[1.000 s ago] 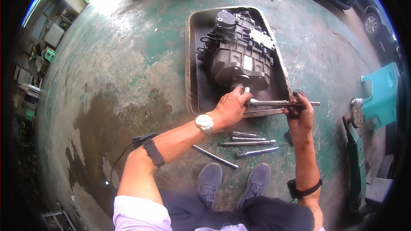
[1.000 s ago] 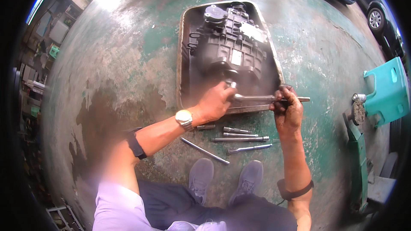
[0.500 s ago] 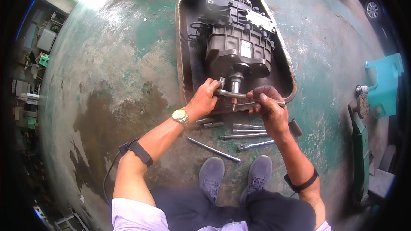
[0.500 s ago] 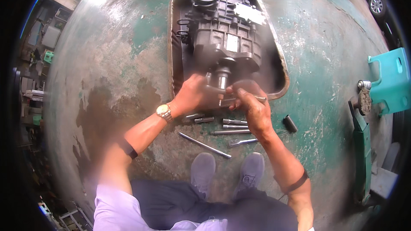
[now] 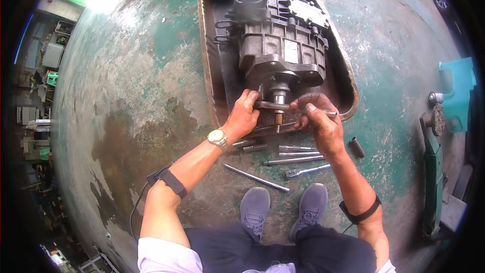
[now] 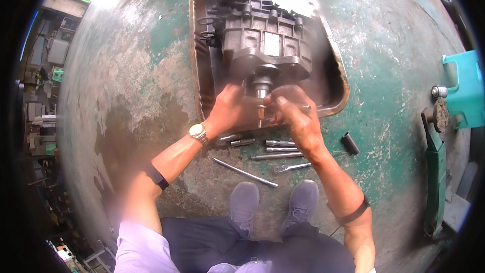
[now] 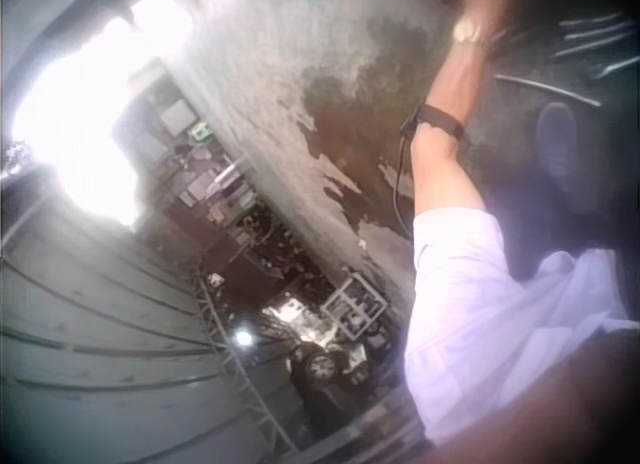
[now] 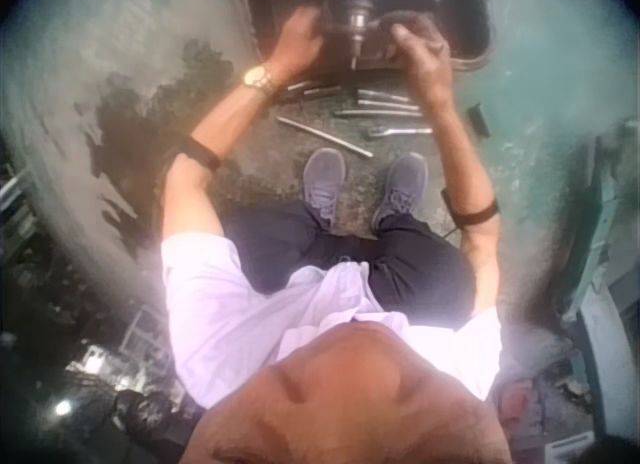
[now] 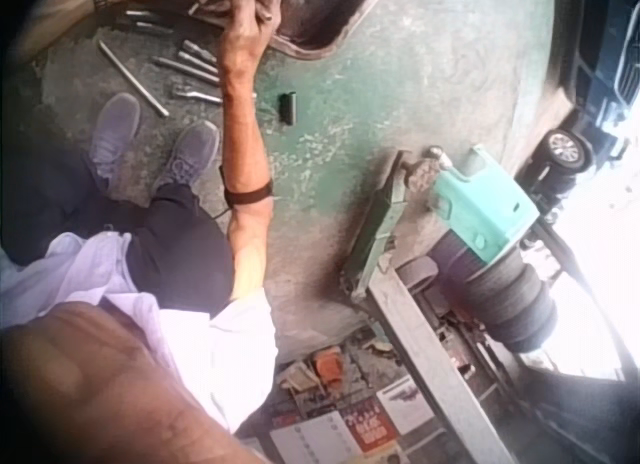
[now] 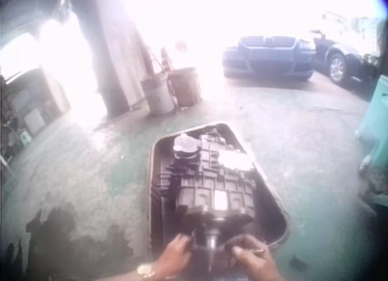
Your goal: The person uses a ratchet and socket to tighten a bolt on a mechanical assembly resting in a metal tray. They repeatedly apply torque, reposition the tool, and check the fastener while working in a workshop.
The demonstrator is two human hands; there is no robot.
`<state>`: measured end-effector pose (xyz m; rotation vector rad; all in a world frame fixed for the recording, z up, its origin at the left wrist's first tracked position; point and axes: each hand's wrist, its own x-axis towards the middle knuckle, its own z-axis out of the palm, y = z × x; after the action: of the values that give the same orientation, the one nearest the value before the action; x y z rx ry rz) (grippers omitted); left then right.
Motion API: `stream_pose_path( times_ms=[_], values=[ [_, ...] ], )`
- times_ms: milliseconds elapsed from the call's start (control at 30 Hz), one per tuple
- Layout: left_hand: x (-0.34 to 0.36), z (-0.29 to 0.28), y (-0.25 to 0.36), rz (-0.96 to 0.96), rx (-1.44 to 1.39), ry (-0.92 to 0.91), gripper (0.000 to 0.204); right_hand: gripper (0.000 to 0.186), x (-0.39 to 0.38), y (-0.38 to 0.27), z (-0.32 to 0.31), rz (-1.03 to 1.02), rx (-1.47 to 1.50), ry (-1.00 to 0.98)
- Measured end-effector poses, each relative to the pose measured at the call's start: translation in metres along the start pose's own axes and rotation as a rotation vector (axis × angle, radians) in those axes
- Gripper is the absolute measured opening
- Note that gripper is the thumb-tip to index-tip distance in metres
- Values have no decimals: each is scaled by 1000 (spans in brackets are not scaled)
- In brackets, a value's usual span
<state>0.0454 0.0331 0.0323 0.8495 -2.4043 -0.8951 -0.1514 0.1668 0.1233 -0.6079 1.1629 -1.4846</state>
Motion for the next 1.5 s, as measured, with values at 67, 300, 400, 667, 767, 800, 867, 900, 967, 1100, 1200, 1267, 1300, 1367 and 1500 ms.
stream_pose_path(
  times_ms=[67,300,400,667,767,800,867,900,967,1100,1200,1267,1300,1367,1500],
  values=[
    [1,1,-1,17,6,0,38,23,0,-2,1,-15,-38,4],
    [1,0,-6,4,-13,-2,38,30,-1,-13,13,-19,-168,-51],
    [2,-1,-5,-16,-17,-1,38,31,4,-19,19,-37,-184,-76],
    [3,5,-1,-106,-71,6,37,33,19,-38,30,-88,-284,-99],
    [2,7,-3,-131,-99,2,36,31,22,-42,35,-78,-333,-125],
    [2,8,-5,-138,-90,-7,35,29,24,-42,36,-86,-359,-127],
    [4,11,-8,-173,-81,-37,33,27,29,-42,39,-118,-392,-146],
    [6,13,-9,-159,-95,-42,33,26,33,-41,40,-142,-399,-164],
    [8,15,-11,-208,-141,-90,31,23,39,-40,42,-168,-417,-196],
    [10,17,-13,-149,-183,-2,30,20,41,-38,48,-234,-467,-226],
    [9,16,-12,-134,-179,-16,30,21,35,-40,52,-273,-486,-244],
    [10,15,-11,-118,-182,-34,30,21,33,-42,54,-262,-522,-277],
    [11,14,-10,-114,-164,-35,30,21,33,-42,55,-250,-555,-301],
    [13,12,-8,-92,-133,-45,31,20,36,-44,57,-311,-614,-330],
    [12,7,-4,-72,-97,-32,31,18,43,-47,48,-397,-713,-222]
  ],
)
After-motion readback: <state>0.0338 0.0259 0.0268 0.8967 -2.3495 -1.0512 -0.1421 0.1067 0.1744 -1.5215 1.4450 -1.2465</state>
